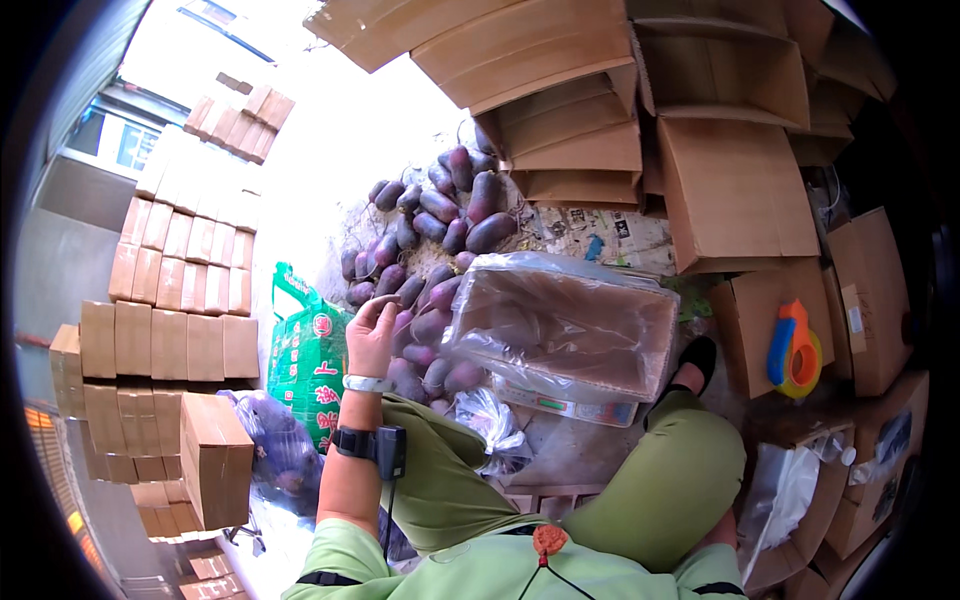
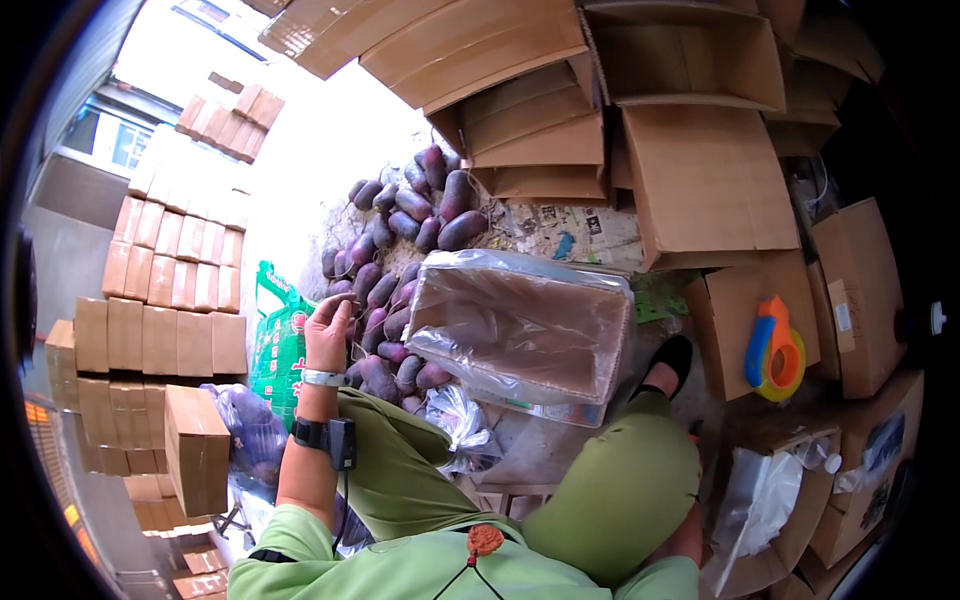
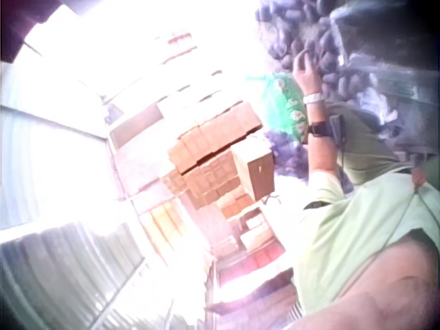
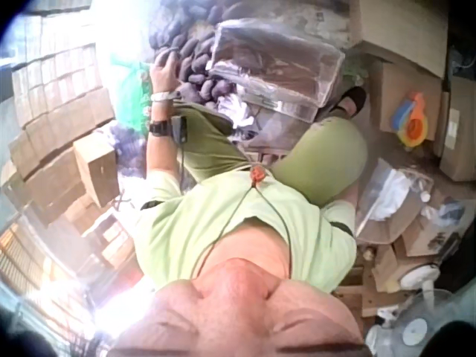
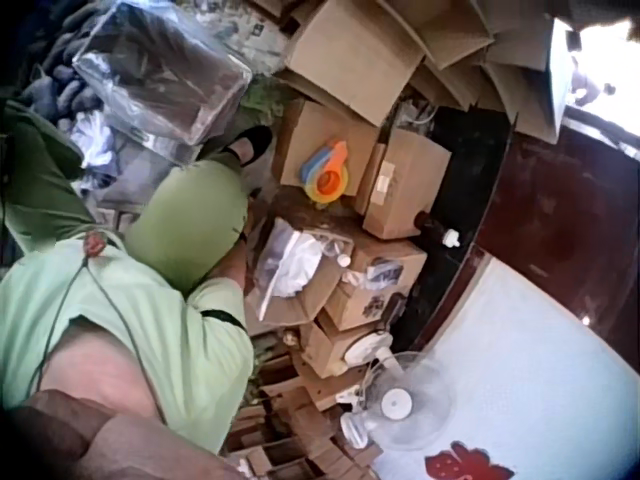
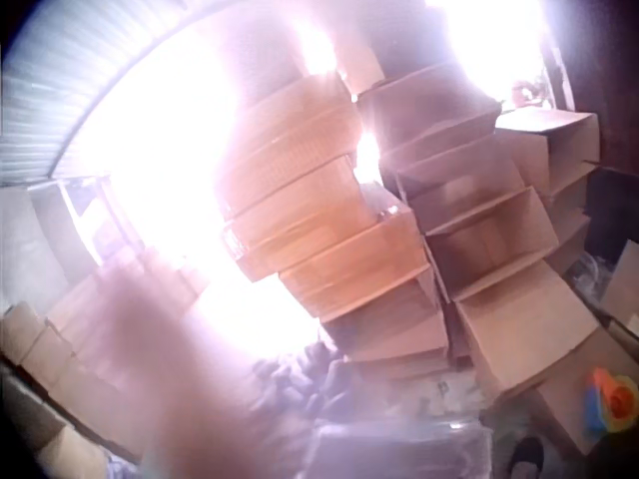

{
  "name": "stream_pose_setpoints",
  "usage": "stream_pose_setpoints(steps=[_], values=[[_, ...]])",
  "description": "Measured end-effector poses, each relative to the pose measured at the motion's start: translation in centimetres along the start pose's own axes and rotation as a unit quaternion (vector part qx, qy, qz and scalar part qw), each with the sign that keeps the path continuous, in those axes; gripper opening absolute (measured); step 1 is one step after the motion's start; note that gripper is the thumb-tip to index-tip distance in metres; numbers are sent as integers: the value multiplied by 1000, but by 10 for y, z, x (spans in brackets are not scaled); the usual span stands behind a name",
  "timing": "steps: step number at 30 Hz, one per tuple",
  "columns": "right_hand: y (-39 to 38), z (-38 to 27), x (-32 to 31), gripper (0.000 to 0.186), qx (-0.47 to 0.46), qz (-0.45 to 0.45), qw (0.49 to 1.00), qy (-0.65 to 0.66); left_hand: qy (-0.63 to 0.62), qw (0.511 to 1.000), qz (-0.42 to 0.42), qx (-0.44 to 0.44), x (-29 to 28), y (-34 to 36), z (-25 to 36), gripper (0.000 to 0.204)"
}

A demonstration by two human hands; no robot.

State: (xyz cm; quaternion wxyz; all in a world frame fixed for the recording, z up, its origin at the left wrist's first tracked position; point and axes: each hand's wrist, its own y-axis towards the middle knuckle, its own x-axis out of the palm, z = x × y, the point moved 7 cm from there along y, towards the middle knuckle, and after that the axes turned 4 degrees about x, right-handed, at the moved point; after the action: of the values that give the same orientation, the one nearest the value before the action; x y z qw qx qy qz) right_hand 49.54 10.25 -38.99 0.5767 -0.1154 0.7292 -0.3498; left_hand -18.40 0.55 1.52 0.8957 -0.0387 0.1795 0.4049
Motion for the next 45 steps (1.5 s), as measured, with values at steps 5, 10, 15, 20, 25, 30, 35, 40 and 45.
stream_pose_setpoints(steps=[5, 10, 15, 20, 25, 30, 35, 40, 45], values=[[-3, -9, -49, 21, -40, 24, 999, 13, -36, 998, -29, -30, -26, 8, 20, 21], [-21, -43, -133, 20, -133, 46, 987, 73, -25, 998, 8, -51, -94, -5, -11, 19], [-86, -124, -274, 18, -268, 49, 936, 221, -36, 985, 67, -156, -133, -60, -111, 20], [-238, -246, -376, 29, -285, 35, 883, 372, 11, 975, 69, -209, -133, -103, -222, 22], [-335, -372, -370, 35, -357, -43, 842, 401, 266, 962, 40, -38, -92, -59, -213, 25], [-365, -455, -301, 29, -366, -189, 844, 342, 340, 940, -9, 23, -22, 25, -166, 38], [-354, -485, -259, 27, -356, -281, 853, 259, 495, 863, -102, 18, 49, 91, -175, 46], [-333, -489, -251, 26, -319, -267, 877, 242, 606, 770, -196, -37, 105, 117, -245, 25], [-324, -489, -243, 25, -307, -284, 881, 222, 682, 711, -170, -25, 118, 116, -265, 29]])
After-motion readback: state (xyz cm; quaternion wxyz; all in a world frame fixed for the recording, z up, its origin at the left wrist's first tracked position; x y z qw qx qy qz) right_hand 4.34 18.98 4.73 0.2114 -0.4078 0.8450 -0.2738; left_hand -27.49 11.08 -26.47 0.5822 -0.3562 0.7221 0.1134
